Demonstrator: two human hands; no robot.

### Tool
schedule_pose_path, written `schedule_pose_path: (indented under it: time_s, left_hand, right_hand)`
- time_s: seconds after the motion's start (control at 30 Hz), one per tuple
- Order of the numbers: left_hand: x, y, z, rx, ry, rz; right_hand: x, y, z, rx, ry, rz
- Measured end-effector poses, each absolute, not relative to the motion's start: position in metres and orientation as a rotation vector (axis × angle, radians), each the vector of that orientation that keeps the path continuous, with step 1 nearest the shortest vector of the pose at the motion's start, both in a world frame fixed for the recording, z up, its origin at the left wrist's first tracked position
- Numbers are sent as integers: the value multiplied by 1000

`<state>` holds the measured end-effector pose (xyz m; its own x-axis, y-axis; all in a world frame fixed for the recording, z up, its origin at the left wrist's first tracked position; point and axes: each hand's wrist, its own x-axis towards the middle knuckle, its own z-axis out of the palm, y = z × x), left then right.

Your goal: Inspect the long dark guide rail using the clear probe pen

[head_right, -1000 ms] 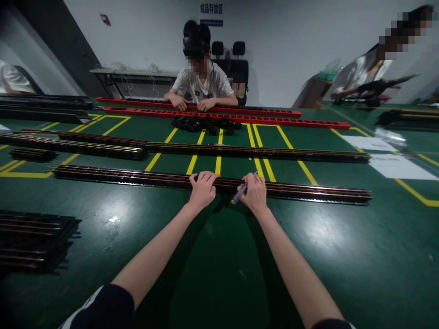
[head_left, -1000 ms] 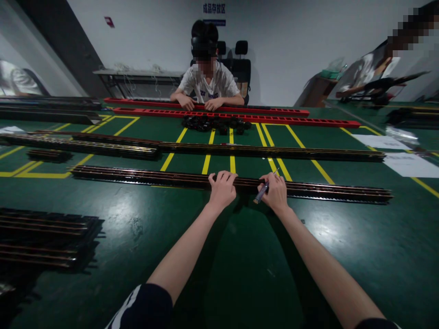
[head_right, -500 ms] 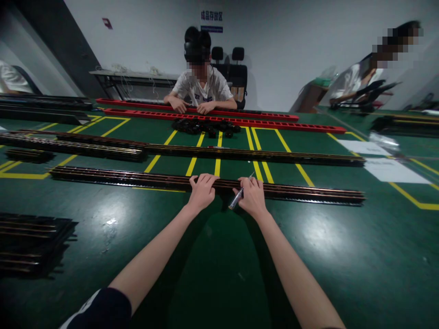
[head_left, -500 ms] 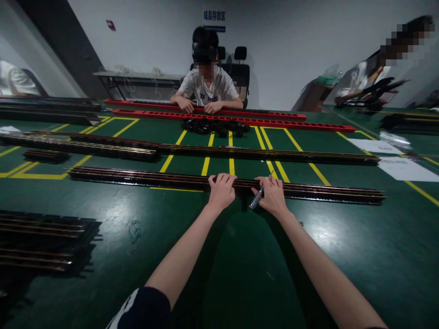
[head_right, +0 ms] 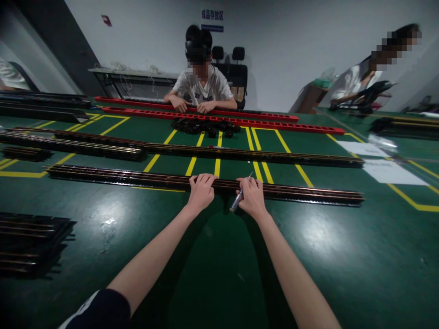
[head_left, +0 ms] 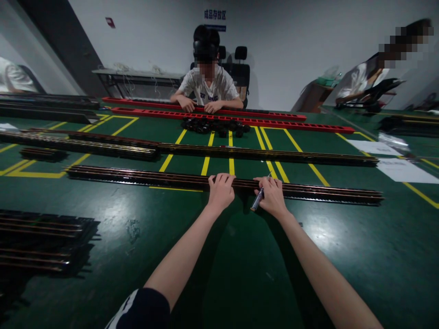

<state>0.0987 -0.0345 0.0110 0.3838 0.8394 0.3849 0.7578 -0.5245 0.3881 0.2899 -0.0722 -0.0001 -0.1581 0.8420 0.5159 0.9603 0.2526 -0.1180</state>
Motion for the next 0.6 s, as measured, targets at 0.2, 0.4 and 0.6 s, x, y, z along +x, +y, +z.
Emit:
schedule_pose_path:
  time_s: [0.2,0.4,0.6]
  left_hand:
    - [98,-34,10,2482,1548,842]
    - [98,-32,8,2462,1642,852]
    - [98,-31,7,2483,1668,816]
  right_hand:
    - [286,-72,1,-1614,-1980,-387]
    - [293,-71,1,-1632,-1917,-372]
    - [297,-71,0,-1588,-1924,-323]
